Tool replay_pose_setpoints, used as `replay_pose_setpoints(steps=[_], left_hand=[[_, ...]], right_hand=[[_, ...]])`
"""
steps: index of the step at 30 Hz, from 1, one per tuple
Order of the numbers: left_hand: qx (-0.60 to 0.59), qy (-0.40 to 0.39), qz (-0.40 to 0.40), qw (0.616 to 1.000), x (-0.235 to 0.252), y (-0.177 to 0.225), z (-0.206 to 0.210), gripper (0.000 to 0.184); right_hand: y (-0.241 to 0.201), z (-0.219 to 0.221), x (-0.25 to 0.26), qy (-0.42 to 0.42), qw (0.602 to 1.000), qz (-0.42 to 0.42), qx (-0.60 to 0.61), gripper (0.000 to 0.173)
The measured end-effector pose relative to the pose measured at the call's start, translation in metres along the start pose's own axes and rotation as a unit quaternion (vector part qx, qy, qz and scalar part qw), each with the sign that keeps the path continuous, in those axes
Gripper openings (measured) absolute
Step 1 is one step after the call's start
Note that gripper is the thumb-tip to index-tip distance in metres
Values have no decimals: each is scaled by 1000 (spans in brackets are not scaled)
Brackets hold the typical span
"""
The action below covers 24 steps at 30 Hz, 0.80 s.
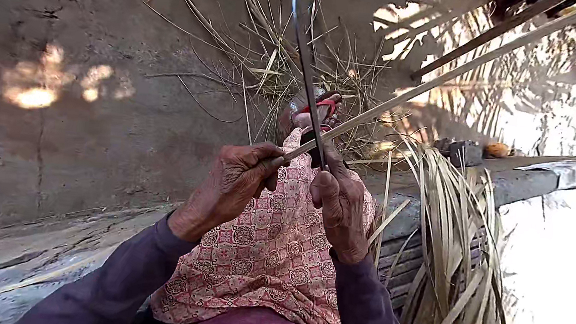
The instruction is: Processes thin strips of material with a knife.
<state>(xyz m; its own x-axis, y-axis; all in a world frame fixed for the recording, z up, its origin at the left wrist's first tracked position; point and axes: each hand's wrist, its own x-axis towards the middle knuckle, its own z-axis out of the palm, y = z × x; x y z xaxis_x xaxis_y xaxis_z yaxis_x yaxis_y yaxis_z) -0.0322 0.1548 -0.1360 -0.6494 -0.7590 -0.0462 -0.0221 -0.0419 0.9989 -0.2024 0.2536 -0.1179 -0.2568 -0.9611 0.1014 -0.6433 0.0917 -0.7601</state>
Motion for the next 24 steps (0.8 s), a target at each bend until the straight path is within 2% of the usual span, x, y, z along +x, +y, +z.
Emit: replay_pose_setpoints(steps=[3,6,9,15,19,24], left_hand=[[-119,-5,-51,992,5,9,6,29],[-243,2,-133,961,6,15,5,45],[-308,-5,-181,934,0,18,0,46],[-331,-3,-196,923,-11,22,-4,45],[-321,-17,-167,932,-24,12,-14,33],[-338,-20,-164,927,-30,5,-30,33]], right_hand=[[-6,7,0,28,990,-58,-122,69],[-9,11,3,12,982,-95,-161,66],[-9,9,8,12,970,-143,-194,64],[-5,0,20,14,950,-211,-231,65],[3,-18,40,18,951,-175,-253,67],[13,-37,72,6,943,-185,-277,65]])
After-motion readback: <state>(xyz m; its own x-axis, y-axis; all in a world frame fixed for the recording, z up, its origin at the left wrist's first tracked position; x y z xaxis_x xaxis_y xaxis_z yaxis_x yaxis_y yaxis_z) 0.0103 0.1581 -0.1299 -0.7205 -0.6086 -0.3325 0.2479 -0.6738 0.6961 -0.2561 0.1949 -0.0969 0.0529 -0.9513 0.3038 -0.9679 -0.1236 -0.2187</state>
